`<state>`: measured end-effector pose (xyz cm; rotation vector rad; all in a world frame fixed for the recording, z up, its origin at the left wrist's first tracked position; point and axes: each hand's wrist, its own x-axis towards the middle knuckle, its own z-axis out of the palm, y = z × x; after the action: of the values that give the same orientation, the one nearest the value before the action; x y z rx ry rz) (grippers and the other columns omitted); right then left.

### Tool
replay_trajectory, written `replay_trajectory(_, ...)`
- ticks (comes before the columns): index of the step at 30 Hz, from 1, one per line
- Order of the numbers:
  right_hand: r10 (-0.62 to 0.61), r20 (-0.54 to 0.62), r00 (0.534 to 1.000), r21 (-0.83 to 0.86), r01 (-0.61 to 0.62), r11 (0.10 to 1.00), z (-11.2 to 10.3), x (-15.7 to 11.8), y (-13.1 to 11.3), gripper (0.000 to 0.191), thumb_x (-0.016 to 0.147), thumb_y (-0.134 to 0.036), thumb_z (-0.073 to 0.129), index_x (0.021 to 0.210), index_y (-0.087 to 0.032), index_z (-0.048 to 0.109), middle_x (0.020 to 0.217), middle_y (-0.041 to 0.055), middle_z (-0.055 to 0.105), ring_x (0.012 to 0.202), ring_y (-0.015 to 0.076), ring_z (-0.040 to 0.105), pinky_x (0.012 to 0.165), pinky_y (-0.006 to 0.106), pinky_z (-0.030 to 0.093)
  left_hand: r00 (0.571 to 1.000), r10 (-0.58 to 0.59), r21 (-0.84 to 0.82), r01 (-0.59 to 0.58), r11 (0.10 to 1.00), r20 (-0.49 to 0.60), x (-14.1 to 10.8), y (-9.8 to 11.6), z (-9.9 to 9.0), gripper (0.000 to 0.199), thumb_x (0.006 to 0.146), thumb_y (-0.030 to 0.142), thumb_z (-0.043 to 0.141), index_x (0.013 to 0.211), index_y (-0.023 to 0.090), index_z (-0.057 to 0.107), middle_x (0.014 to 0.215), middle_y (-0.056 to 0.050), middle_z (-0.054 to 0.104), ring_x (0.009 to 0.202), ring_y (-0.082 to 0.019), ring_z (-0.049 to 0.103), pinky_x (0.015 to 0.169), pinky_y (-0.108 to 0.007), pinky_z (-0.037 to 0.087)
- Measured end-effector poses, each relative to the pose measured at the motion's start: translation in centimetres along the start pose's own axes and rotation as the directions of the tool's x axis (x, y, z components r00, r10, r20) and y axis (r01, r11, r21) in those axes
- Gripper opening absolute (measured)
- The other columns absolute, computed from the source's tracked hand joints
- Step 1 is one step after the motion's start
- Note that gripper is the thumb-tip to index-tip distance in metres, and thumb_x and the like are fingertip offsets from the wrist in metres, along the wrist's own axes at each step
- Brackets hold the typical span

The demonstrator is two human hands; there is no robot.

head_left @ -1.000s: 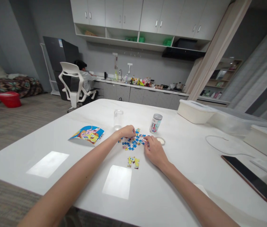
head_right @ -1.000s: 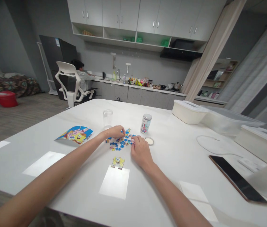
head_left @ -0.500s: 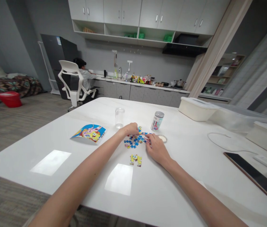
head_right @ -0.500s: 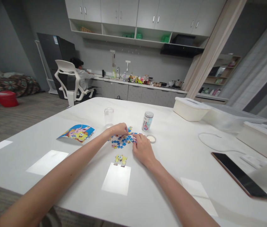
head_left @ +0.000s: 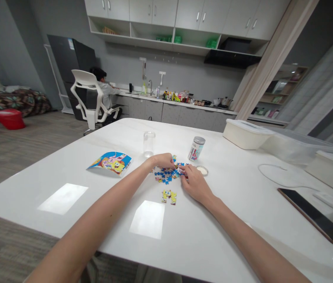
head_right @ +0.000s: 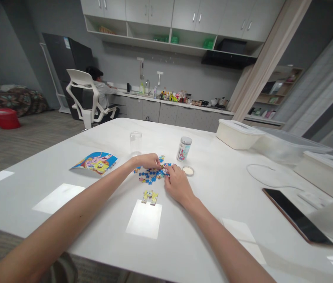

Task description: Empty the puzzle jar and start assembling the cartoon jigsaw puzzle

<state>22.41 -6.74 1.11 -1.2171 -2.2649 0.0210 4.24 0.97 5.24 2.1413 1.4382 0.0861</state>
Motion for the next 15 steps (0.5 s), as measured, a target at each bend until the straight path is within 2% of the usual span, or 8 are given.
replay_trajectory(3, 0.019, -0.043, 0.999, 0.077, -0.016, 0.997, -0.3, 0.0, -0.4, 0.027, 0.091, -0.021, 0.045, 0.114, -0.015, 0.058, 0.104, 0.0119, 0.062, 0.098, 0.0239, 0.056, 0.087, 0.038, 0.044, 0.999, 0.052, -0.056, -0.051, 0.997, 0.013, -1.2, 0.7, -0.6, 0.026, 0.069, 0.033, 0.065, 0.085, 0.014, 0.072, 0.054, 0.002, 0.055, 0.047, -0.009, 0.041, 0.046, -0.022, 0.033)
replay_trajectory(5, 0.065, -0.066, 0.996, 0.220, -0.049, 0.974, -0.5, 0.0, -0.8, 0.023, 0.092, -0.024, 0.045, 0.107, -0.016, 0.060, 0.098, 0.0098, 0.064, 0.090, 0.0214, 0.058, 0.083, 0.036, 0.046, 0.995, 0.097, -0.081, -0.098, 0.992, -0.020, -2.8, 1.4, -1.0, 0.027, 0.070, 0.034, 0.065, 0.085, 0.014, 0.072, 0.057, 0.002, 0.057, 0.050, -0.009, 0.043, 0.048, -0.022, 0.034)
replay_trajectory(7, 0.134, -0.045, 0.990, 0.388, -0.106, 0.915, -0.7, -0.1, -1.3, 0.018, 0.091, -0.029, 0.048, 0.096, -0.017, 0.061, 0.089, 0.0068, 0.065, 0.078, 0.0179, 0.058, 0.074, 0.031, 0.047, 0.982, 0.174, -0.086, -0.179, 0.980, -0.068, -4.6, 1.8, -1.2, 0.026, 0.070, 0.034, 0.066, 0.085, 0.014, 0.072, 0.063, 0.001, 0.061, 0.054, -0.010, 0.047, 0.052, -0.021, 0.036)
replay_trajectory(10, 0.214, 0.049, 0.976, 0.568, -0.203, 0.798, -1.0, -0.4, -2.0, 0.020, 0.087, -0.036, 0.053, 0.083, -0.018, 0.060, 0.079, 0.0041, 0.064, 0.067, 0.0147, 0.055, 0.064, 0.027, 0.045, 0.959, 0.254, -0.131, -0.270, 0.954, -0.122, -7.2, 1.6, -0.8, 0.031, 0.076, 0.040, 0.062, 0.088, 0.014, 0.071, 0.061, 0.001, 0.058, 0.052, -0.009, 0.045, 0.051, -0.021, 0.034)
replay_trajectory(13, 0.211, 0.171, 0.962, 0.666, -0.271, 0.695, -1.3, -0.8, -2.6, 0.022, 0.082, -0.039, 0.058, 0.078, -0.018, 0.058, 0.076, 0.0030, 0.063, 0.069, 0.0142, 0.056, 0.063, 0.026, 0.045, 0.938, 0.310, -0.102, -0.328, 0.939, -0.156, -9.2, 0.5, -0.2, 0.032, 0.081, 0.042, 0.059, 0.096, 0.015, 0.070, 0.059, 0.004, 0.053, 0.051, -0.009, 0.043, 0.052, -0.021, 0.033)
replay_trajectory(15, 0.182, 0.248, 0.951, 0.692, -0.306, 0.654, -1.5, -1.0, -2.9, 0.021, 0.080, -0.038, 0.060, 0.076, -0.018, 0.057, 0.075, 0.0021, 0.062, 0.068, 0.0134, 0.056, 0.062, 0.026, 0.045, 0.923, 0.378, -0.003, -0.379, 0.925, -0.069, -9.9, -0.3, 0.0, 0.029, 0.078, 0.038, 0.064, 0.097, 0.018, 0.070, 0.058, 0.005, 0.050, 0.052, -0.009, 0.043, 0.056, -0.021, 0.034)
